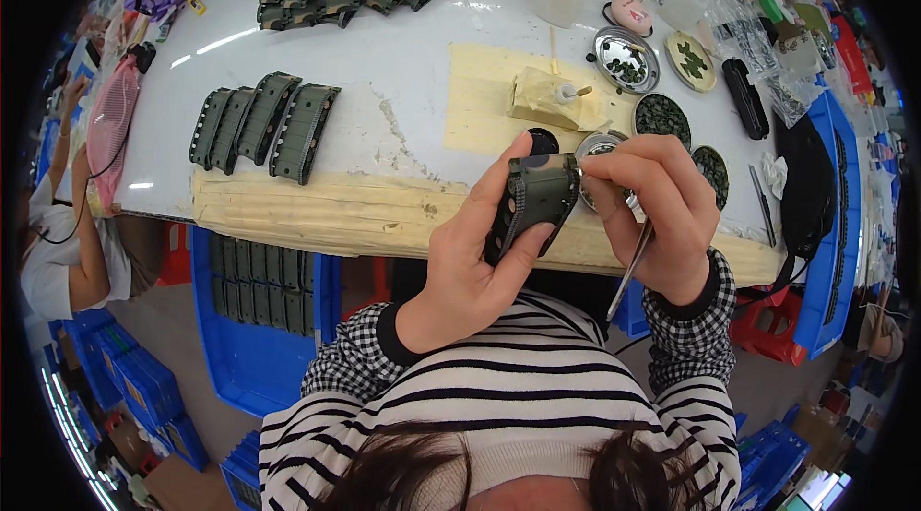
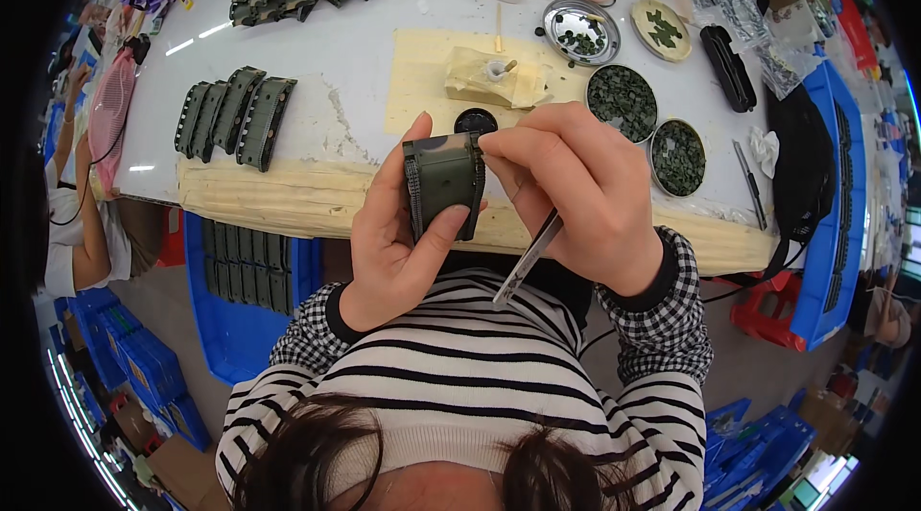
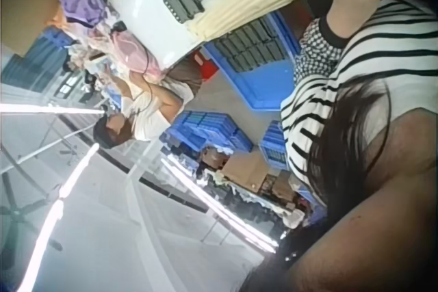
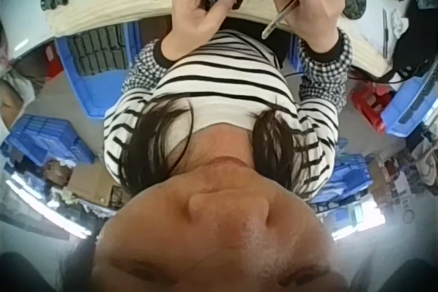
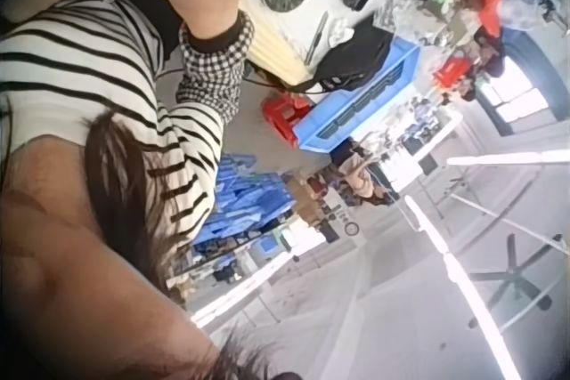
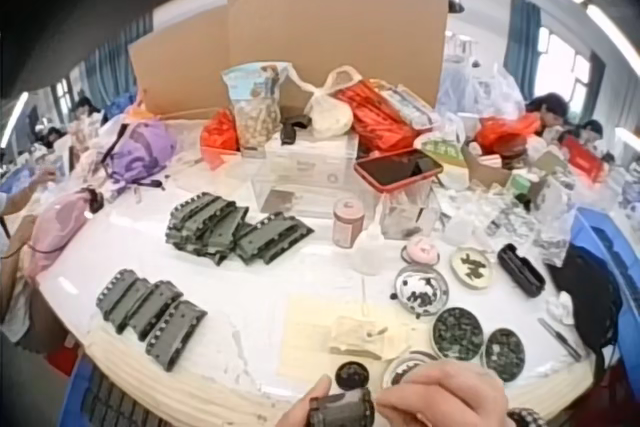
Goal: Assembling model toy tank components at a factory workbench.
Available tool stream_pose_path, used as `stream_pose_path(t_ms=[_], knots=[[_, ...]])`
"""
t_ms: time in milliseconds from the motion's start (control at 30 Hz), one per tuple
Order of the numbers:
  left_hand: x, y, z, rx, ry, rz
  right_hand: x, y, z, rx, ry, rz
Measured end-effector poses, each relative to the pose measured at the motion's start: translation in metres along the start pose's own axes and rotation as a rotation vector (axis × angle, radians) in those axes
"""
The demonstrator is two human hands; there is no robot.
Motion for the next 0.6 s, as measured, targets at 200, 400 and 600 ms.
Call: stream_pose_path(t_ms=[200,400,600], knots=[[0.000,0.000,0.001,-0.040,-0.011,-0.005,-0.002,0.003,0.002,0.032,-0.027,0.042],[-0.002,-0.001,0.001,0.022,-0.016,0.023,-0.007,-0.003,0.005,0.019,-0.077,-0.026],[-0.005,-0.009,0.005,-0.013,-0.016,-0.016,-0.021,0.003,0.001,0.050,-0.128,0.070]])
Point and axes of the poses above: each hand's wrist, its own x-axis towards the middle knuckle, its own z-axis out of the palm, y = z × x, the point moved 10 cm from there along x, towards the middle knuckle, and after that the axes turned 15 degrees about y, right-handed, at the moved point
